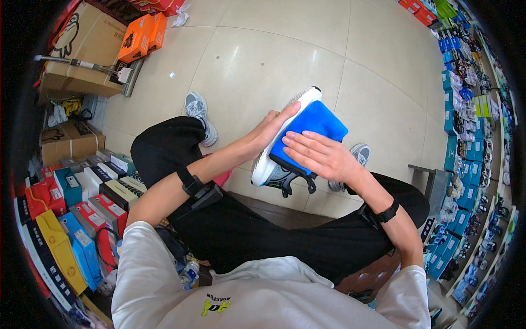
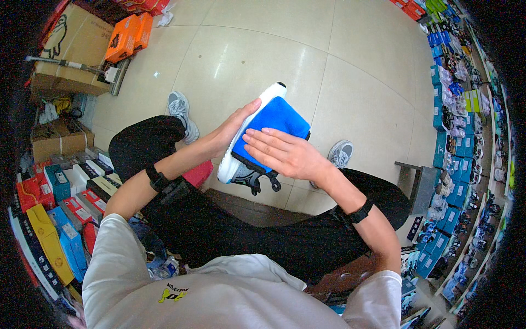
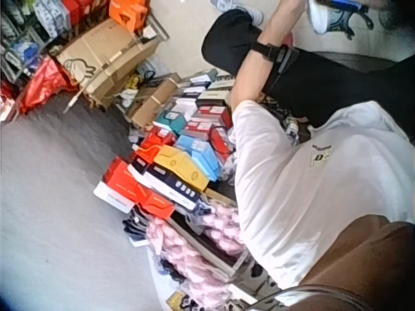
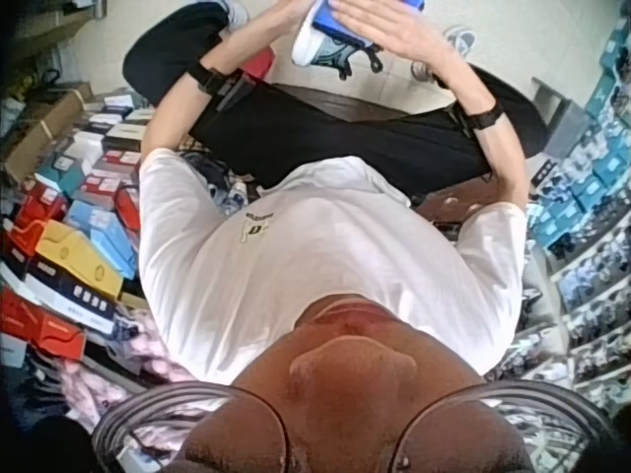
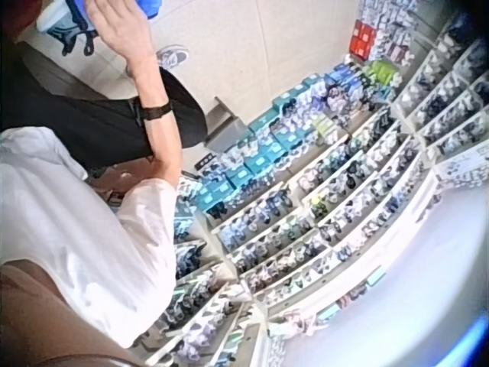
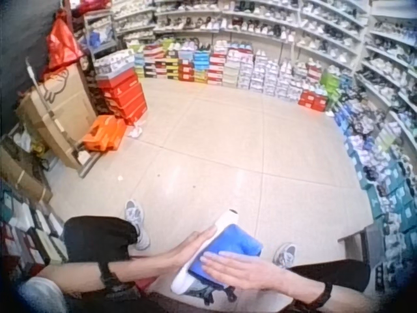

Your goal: Wiping a shoe with a blue cloth in a shoe store environment.

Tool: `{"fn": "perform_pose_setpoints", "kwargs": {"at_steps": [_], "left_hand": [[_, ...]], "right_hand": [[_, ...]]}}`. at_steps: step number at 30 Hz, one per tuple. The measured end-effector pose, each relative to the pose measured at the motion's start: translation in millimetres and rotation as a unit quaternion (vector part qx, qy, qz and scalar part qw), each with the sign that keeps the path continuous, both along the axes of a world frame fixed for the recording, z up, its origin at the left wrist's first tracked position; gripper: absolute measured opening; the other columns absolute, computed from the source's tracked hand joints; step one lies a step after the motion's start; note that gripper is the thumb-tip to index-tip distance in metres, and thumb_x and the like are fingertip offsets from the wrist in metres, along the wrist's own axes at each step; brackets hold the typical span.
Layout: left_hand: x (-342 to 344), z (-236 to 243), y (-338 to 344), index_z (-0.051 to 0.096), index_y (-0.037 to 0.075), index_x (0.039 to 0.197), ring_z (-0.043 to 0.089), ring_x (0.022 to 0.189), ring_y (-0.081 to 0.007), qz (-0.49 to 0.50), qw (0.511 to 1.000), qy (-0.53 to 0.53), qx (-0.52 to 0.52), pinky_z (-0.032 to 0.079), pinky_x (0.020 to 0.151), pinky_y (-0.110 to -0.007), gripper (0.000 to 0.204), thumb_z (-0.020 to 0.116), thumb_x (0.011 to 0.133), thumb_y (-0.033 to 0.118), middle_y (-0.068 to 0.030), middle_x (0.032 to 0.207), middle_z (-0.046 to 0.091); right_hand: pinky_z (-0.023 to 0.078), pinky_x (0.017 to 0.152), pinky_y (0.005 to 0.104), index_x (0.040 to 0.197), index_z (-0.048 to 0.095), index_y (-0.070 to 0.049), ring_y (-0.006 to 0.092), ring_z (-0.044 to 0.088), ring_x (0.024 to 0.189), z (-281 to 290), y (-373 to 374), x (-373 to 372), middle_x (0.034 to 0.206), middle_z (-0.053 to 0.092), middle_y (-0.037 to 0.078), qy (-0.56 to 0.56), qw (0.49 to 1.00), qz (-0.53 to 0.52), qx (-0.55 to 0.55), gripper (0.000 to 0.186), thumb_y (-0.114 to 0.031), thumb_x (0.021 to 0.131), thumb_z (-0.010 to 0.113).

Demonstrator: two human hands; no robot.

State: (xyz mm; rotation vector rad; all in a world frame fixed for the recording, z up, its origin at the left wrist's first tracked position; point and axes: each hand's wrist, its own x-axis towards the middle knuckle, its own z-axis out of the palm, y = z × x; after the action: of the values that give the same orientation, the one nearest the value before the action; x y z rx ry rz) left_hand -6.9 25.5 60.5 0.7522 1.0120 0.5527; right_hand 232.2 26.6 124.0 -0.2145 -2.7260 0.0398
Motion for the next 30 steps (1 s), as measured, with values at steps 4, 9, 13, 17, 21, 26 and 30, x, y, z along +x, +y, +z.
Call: {"fn": "perform_pose_setpoints", "kwargs": {"at_steps": [4,9,13,17,21,26,30], "left_hand": [[4.4,11.7,-2.0,0.053,0.003,0.158,0.070,0.128,-0.0265,0.035,0.999,-0.022,-0.009,0.059,0.108,-0.040,0.090,0.045,0.107,0.077,-0.0191,0.143,0.067],[7.4,10.3,1.1,0.053,0.005,0.158,0.070,0.127,-0.0261,0.032,0.999,-0.021,-0.015,0.059,0.107,-0.041,0.091,0.045,0.106,0.079,-0.0192,0.143,0.068],[1.2,0.0,2.3,0.056,0.004,0.155,0.071,0.123,-0.0253,0.024,0.999,-0.009,-0.034,0.059,0.106,-0.040,0.090,0.045,0.105,0.079,-0.0188,0.140,0.069],[1.1,4.6,0.8,0.054,0.003,0.157,0.069,0.128,-0.0258,0.028,0.999,0.014,-0.010,0.057,0.109,-0.041,0.092,0.046,0.105,0.079,-0.0193,0.143,0.068],[5.9,12.6,1.3,0.052,0.003,0.159,0.067,0.132,-0.0264,0.023,1.000,-0.017,-0.014,0.056,0.111,-0.042,0.093,0.046,0.105,0.079,-0.0191,0.145,0.066],[3.5,0.1,2.2,0.056,0.003,0.155,0.072,0.121,-0.0251,0.027,0.999,-0.033,-0.023,0.059,0.107,-0.039,0.089,0.046,0.107,0.077,-0.0180,0.141,0.069],[-0.3,-15.6,2.2,0.056,0.002,0.154,0.072,0.120,-0.0246,0.027,0.999,0.040,-0.002,0.061,0.102,-0.038,0.088,0.047,0.107,0.076,-0.0180,0.140,0.069]], "right_hand": [[0.050,0.122,0.0448,0.144,0.068,-0.003,0.0292,0.062,0.146,8.9,9.5,6.4,0.153,0.067,0.014,0.017,0.997,-0.060,-0.037,0.042,-0.010,0.103,0.058],[0.049,0.123,0.0438,0.144,0.066,-0.003,0.0267,0.061,0.146,6.6,8.7,8.9,0.156,0.065,0.014,0.017,0.996,-0.091,-0.004,0.046,-0.013,0.100,0.060],[0.049,0.124,0.0438,0.141,0.067,-0.001,0.0275,0.062,0.145,0.5,-0.8,-0.8,0.154,0.065,0.016,-0.003,1.000,-0.005,0.018,0.044,-0.014,0.100,0.059],[0.050,0.121,0.0435,0.140,0.070,-0.002,0.0291,0.064,0.143,7.9,9.7,4.3,0.151,0.068,0.015,-0.009,1.000,0.016,0.000,0.040,-0.011,0.102,0.061],[0.050,0.121,0.0453,0.142,0.069,0.000,0.0305,0.062,0.146,11.9,17.5,14.1,0.152,0.068,0.016,0.018,0.996,-0.083,-0.023,0.041,-0.011,0.103,0.059],[0.051,0.121,0.0440,0.139,0.069,0.000,0.0287,0.065,0.142,5.4,-1.1,0.4,0.149,0.069,0.016,0.005,1.000,-0.014,0.011,0.039,-0.010,0.102,0.061],[0.050,0.121,0.0431,0.139,0.069,-0.001,0.0280,0.064,0.143,7.4,1.4,0.2,0.151,0.068,0.015,0.000,1.000,0.005,0.010,0.039,-0.009,0.103,0.060]]}}
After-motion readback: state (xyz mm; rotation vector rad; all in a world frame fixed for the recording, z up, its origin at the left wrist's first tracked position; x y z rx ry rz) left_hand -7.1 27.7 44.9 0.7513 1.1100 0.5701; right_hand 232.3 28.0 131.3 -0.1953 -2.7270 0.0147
